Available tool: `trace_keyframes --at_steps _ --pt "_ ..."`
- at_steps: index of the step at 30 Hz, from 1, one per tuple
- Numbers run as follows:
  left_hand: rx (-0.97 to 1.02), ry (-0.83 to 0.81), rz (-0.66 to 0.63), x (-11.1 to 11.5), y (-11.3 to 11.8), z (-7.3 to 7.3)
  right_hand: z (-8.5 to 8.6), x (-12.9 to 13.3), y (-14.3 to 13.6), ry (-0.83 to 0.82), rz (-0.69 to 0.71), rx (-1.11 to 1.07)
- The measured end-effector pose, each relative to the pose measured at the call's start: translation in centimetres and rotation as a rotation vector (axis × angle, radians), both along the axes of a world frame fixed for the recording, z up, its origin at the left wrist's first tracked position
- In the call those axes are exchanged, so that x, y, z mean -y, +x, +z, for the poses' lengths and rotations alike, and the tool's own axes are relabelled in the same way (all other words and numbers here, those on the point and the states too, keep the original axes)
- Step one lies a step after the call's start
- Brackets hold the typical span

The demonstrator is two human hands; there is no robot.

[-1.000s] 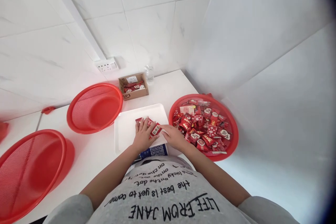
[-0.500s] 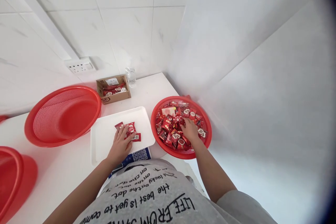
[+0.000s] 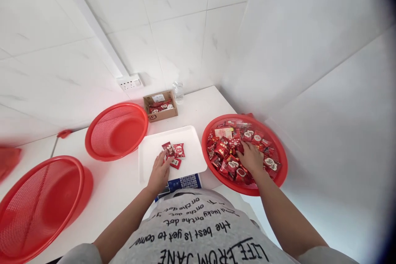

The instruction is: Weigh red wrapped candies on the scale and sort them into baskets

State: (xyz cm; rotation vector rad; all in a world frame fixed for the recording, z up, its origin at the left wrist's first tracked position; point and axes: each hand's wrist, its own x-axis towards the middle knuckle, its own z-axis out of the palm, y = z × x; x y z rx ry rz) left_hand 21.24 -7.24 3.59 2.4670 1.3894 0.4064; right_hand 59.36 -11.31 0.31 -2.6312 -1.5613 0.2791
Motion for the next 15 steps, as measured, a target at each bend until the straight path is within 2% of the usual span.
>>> trace_keyframes --at_steps 5,9,12,15 --pt "0.044 -0.033 0.061 -0.4 0.8 0.0 0.0 0.1 -0.3 0.006 0.003 0.023" --pt "-0.032 -0.043 0.079 -1.3 2.7 -0.4 0.1 0.1 -0.4 -0.002 0.003 0.031" --pt "-0.124 -0.021 0.045 -2.3 3.6 -0.8 0.3 0.1 -0.4 -0.01 0.003 0.032" --pt "-0.177 0.016 -0.052 -3.4 3.5 -0.8 0.4 0.1 -0.4 -0.009 0.002 0.029"
